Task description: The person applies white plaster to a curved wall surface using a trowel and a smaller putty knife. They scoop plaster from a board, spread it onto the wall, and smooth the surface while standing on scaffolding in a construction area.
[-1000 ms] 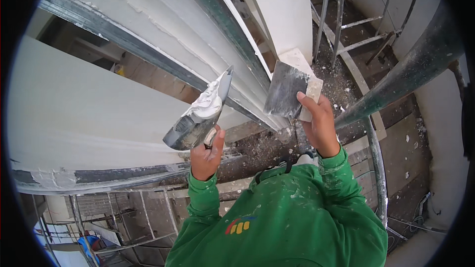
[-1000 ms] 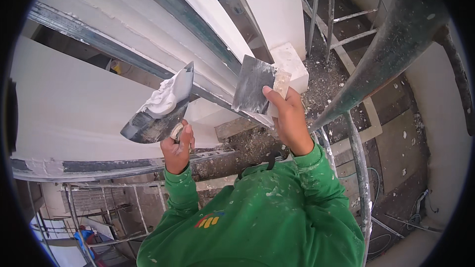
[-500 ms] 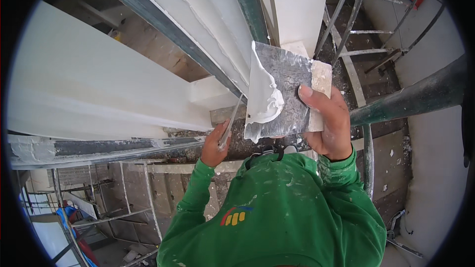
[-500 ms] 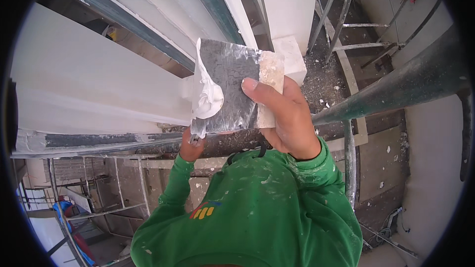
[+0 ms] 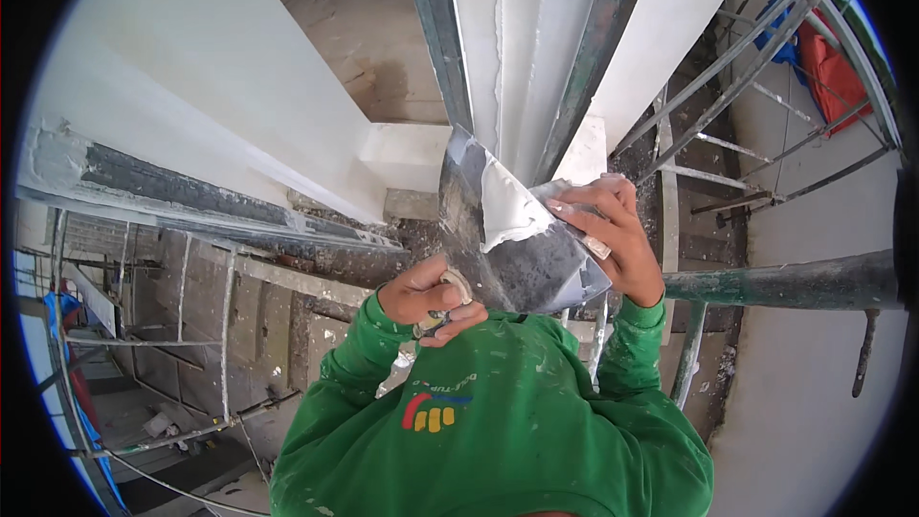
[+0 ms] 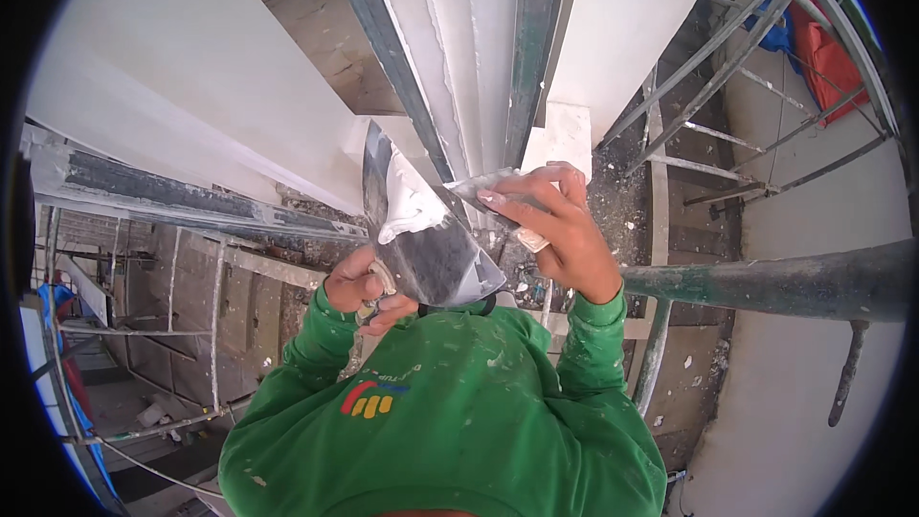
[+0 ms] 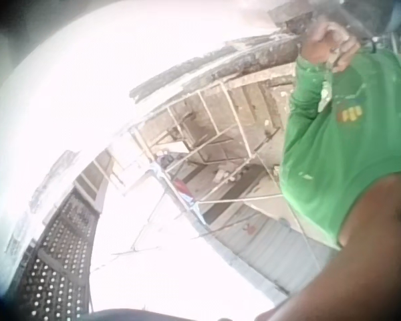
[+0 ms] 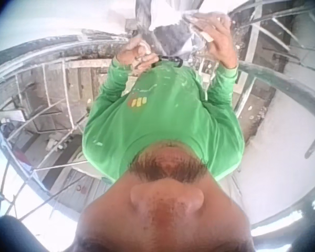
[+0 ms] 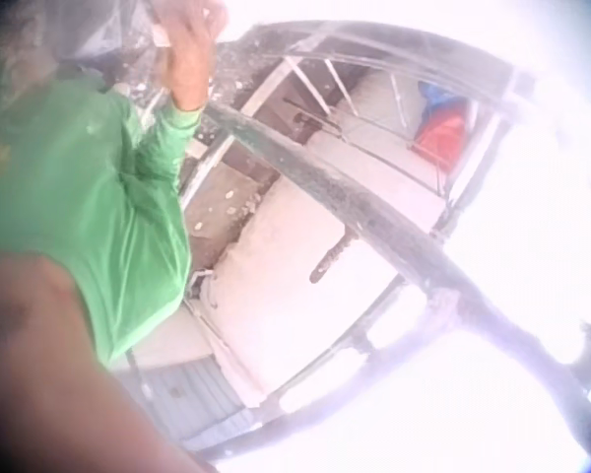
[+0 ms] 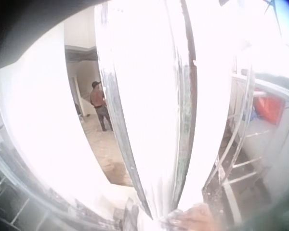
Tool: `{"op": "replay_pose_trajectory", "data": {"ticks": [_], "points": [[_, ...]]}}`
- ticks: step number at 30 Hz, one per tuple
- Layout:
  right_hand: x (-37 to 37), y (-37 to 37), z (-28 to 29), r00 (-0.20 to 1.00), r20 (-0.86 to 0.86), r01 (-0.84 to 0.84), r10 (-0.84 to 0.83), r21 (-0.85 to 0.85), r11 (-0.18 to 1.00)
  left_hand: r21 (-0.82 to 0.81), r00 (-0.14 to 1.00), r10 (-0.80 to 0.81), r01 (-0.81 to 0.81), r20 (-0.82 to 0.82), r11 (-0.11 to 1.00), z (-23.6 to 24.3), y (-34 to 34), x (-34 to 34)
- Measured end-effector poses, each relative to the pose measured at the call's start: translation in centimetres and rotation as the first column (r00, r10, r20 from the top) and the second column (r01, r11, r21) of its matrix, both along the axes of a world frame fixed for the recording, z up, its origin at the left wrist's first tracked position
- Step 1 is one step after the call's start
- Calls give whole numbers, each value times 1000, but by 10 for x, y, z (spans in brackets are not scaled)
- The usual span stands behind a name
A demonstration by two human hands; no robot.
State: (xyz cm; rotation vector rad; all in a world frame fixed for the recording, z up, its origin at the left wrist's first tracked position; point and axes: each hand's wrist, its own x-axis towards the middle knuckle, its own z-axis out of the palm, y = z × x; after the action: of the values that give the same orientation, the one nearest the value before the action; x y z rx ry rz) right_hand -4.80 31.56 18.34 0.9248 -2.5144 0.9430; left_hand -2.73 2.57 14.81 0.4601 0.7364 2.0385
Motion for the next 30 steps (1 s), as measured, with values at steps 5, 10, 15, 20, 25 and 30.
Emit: {"op": "replay_pose_trajectory", "data": {"ticks": [5, 10, 15, 20, 25, 30], "points": [[1, 4, 32, 663, -522, 399, -537, -361, 843, -461, 827, 171, -456, -536, 761, 40, 2, -13], [0, -33, 67, 740, -630, 352, -236, 63, 934, -536, 786, 180, -550, -592, 641, 65, 20, -14], [-6, -37, 63, 872, -458, 274, -173, 162, 948, -397, 635, 303, -717, -711, 572, 66, 17, -19], [-8, 1, 58, 890, -361, 245, -278, -136, 960, -46, 404, 673, -875, -620, 483, 92, -6, -7], [-61, 50, 91, 900, -104, 120, -424, -875, 469, -426, 830, 289, -506, -478, 750, 37, -28, -3], [-161, 85, 161, 817, -311, -42, -486, -872, 487, -833, 869, -248, -274, -428, 480, -37, 17, 10]]}}
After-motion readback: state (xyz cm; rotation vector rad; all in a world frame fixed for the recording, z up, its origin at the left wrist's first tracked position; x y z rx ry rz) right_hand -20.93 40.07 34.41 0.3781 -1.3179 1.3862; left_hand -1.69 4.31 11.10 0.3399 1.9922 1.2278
